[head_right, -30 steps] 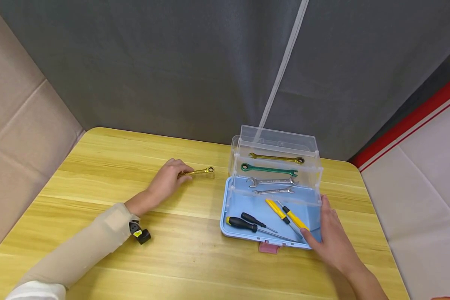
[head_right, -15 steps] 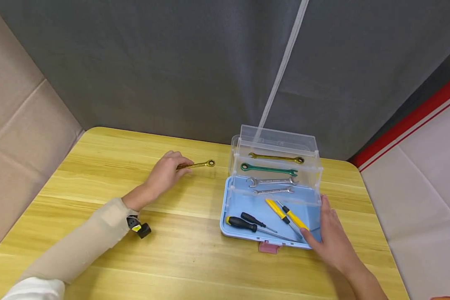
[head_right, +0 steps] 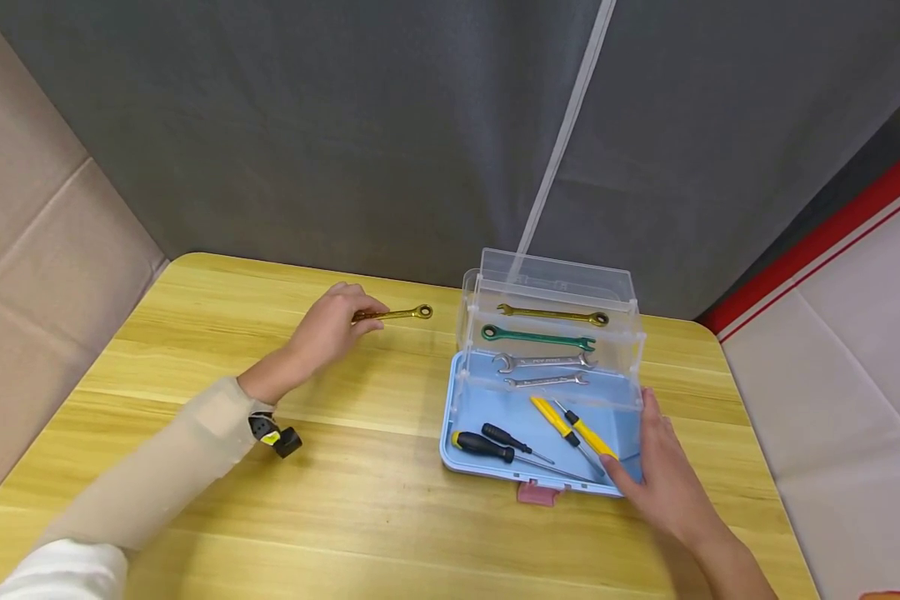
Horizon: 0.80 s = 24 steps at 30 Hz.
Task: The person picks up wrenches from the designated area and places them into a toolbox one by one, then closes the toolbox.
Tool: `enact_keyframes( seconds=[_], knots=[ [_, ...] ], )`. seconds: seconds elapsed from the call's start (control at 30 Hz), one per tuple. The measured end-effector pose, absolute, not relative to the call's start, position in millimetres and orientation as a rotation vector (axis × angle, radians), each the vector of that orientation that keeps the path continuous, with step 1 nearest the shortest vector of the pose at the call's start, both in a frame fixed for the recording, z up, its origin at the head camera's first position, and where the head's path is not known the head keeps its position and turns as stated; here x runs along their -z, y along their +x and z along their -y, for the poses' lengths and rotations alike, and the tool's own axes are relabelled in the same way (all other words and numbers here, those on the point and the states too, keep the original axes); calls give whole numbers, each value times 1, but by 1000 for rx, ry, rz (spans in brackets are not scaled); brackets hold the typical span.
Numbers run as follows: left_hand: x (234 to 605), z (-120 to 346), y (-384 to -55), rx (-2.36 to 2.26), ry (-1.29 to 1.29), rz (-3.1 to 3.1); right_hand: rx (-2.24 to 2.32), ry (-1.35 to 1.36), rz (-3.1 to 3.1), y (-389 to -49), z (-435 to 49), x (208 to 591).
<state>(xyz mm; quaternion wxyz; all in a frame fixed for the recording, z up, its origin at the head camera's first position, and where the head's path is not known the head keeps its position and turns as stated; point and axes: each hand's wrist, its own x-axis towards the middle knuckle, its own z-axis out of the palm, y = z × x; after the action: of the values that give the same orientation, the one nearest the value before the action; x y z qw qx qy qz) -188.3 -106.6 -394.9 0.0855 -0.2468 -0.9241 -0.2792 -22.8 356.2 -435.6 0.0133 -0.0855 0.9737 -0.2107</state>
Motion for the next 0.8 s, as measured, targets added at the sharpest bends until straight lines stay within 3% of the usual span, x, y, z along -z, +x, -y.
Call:
enact_keyframes(
  seconds=[0.8],
  knots=[
    [340,86,-218,847,-818,2745,673,-274,-3021,-23,-359,437]
  ],
)
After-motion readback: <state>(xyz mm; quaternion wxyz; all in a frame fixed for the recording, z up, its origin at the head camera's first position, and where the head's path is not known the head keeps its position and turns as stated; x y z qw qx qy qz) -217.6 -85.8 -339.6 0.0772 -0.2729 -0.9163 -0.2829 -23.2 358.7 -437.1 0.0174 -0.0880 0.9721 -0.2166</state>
